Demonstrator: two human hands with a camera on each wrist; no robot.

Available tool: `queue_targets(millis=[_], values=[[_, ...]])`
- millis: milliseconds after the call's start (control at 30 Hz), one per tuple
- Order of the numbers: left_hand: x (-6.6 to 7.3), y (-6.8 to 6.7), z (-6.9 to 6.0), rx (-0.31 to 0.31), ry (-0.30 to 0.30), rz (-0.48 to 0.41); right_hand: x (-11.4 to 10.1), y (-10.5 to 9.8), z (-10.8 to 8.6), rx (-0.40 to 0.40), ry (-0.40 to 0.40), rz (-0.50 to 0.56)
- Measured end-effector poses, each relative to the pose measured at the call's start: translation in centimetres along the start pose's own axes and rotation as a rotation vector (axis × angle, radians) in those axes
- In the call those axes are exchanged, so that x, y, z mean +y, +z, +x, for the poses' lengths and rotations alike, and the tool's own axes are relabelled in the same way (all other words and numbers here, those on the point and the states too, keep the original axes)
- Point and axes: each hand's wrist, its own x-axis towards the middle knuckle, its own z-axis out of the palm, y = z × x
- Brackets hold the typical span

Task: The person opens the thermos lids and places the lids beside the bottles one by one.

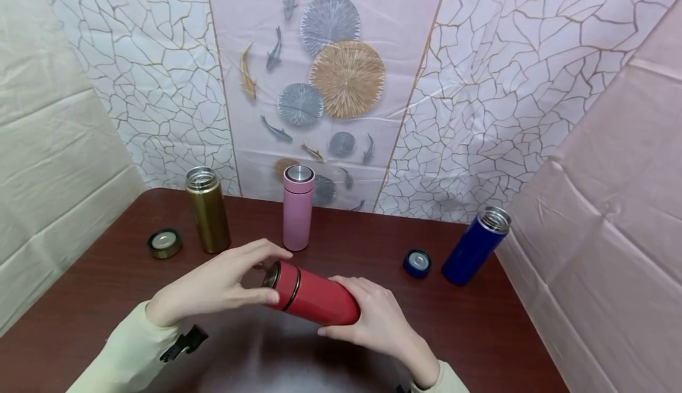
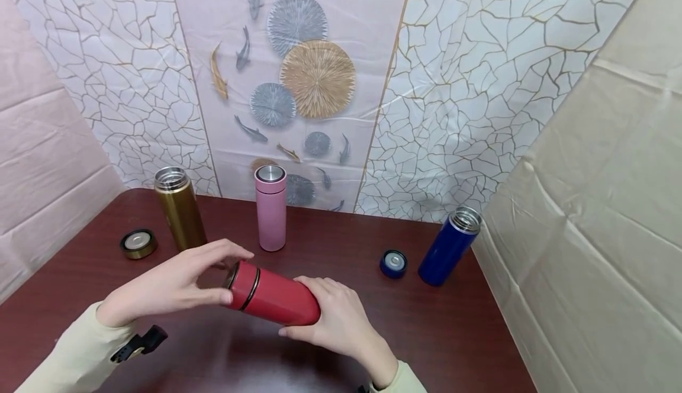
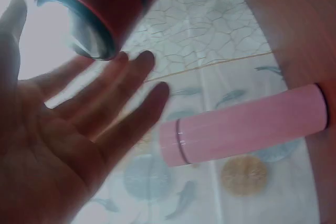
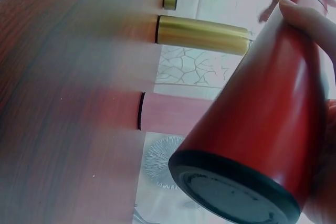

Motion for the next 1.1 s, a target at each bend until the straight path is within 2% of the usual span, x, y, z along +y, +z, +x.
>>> queue_targets(millis=[100, 233, 300, 367, 433, 600, 700, 900, 1100], values=[[0.8, -0.1, -0.6, 0.008, 0.061, 0.038, 0.1, 0.0, 0.0, -0.042, 0.043, 0.057], [1.4, -0.2, -1.2, -0.022, 0.145, 0.055, 0.2, -0.1, -0.1, -0.129, 0.107, 0.161], [1.5, -0.2, -1.5, -0.028, 0.187, 0.058, 0.2, 0.0, -0.2, -0.166, 0.119, 0.202], [1.5, -0.4, -1.8, -0.035, 0.204, 0.059, 0.1, 0.0, -0.3, -0.192, 0.114, 0.230], [1.6, -0.6, -2.1, -0.044, 0.178, 0.075, 0.0, 0.0, -0.3, -0.212, 0.103, 0.244], [1.6, -1.1, -2.9, -0.075, 0.001, 0.131, -0.5, 0.3, -0.1, -0.211, 0.053, 0.195], [1.5, -1.2, -3.1, -0.064, -0.061, 0.155, -0.7, 0.4, 0.0, -0.185, 0.017, 0.140], [1.2, -1.2, -2.6, -0.070, -0.117, 0.155, -0.9, 0.8, 0.1, -0.147, -0.020, 0.061], [1.2, -1.0, -2.2, -0.072, -0.123, 0.151, -0.7, 0.7, -0.1, -0.145, -0.019, 0.055]])
